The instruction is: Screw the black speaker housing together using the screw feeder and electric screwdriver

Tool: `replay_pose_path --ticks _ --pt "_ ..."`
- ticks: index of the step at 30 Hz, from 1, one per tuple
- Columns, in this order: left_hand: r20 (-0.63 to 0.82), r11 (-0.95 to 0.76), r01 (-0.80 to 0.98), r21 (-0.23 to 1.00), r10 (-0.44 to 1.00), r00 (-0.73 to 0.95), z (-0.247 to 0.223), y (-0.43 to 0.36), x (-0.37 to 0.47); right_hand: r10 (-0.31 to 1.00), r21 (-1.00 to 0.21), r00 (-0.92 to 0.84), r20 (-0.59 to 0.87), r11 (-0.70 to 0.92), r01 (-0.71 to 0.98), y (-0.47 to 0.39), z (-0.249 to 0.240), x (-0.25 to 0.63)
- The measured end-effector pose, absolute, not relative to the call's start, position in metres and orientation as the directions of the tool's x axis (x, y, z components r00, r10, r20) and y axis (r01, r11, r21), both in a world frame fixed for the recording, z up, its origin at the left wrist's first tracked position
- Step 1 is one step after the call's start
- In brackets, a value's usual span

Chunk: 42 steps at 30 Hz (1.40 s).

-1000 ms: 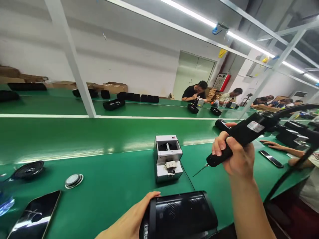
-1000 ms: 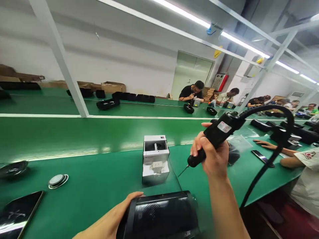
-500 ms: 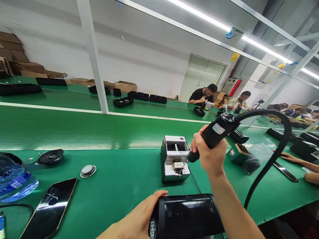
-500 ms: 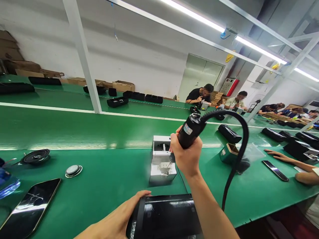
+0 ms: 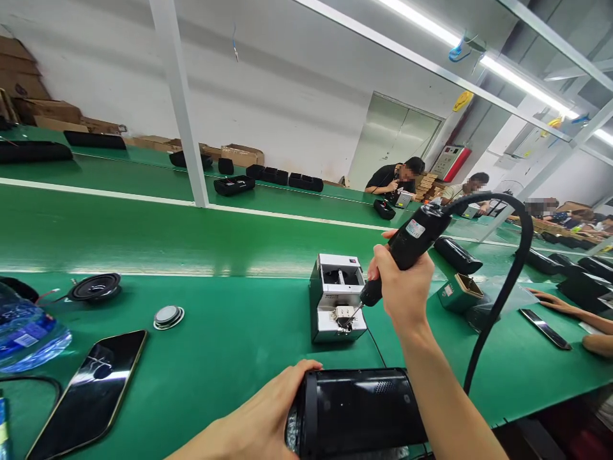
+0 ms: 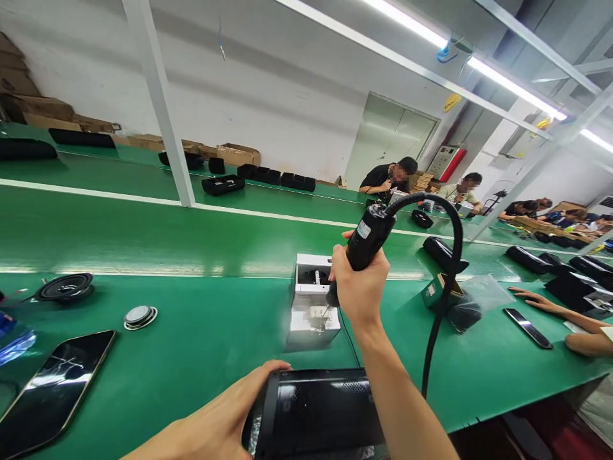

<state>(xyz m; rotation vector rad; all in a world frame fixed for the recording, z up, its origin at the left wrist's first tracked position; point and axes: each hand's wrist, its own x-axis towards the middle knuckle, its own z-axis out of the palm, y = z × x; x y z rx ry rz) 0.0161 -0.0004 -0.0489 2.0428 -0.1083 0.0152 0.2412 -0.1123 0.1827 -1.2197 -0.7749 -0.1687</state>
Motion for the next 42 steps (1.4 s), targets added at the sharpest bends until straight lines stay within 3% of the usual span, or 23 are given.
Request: replay_pose_path --ticks 6,8,12,14,23,30,42 --pt "0.062 -0.396 -0.085 0.914 -0.072 0.995 -0.039 -0.002 0.018 0.702 -0.786 0.368 0.609 0.475 0.395 -0.119 0.184 0.248" --pt "0.087 -0.385 -0.106 0.917 -0.067 0.994 -0.039 -0.002 0.018 0.672 -0.775 0.393 0.628 0.489 0.401 -0.116 0.183 0.244" --pt "0.117 -0.405 -0.131 0.905 -0.059 0.991 -0.045 -0.003 0.017 0.346 -0.757 0.683 0.643 0.417 0.503 -0.105 0.178 0.231" --pt "0.134 -0.424 -0.142 0.895 -0.050 0.990 -0.049 -0.005 0.017 0.268 -0.775 0.738 0.619 0.360 0.520 -0.105 0.174 0.227" --pt "0.068 -0.386 -0.080 0.919 -0.046 0.997 -0.052 -0.009 0.024 0.262 -0.780 0.757 0.599 0.408 0.476 -0.141 0.184 0.213" --pt "0.094 -0.365 -0.109 0.925 -0.057 0.994 -0.052 -0.011 0.028 0.315 -0.766 0.734 0.602 0.488 0.419 -0.149 0.213 0.160" --pt "0.114 -0.367 -0.126 0.922 -0.055 0.992 -0.054 -0.011 0.032 0.465 -0.762 0.625 0.627 0.533 0.368 -0.145 0.197 0.146"
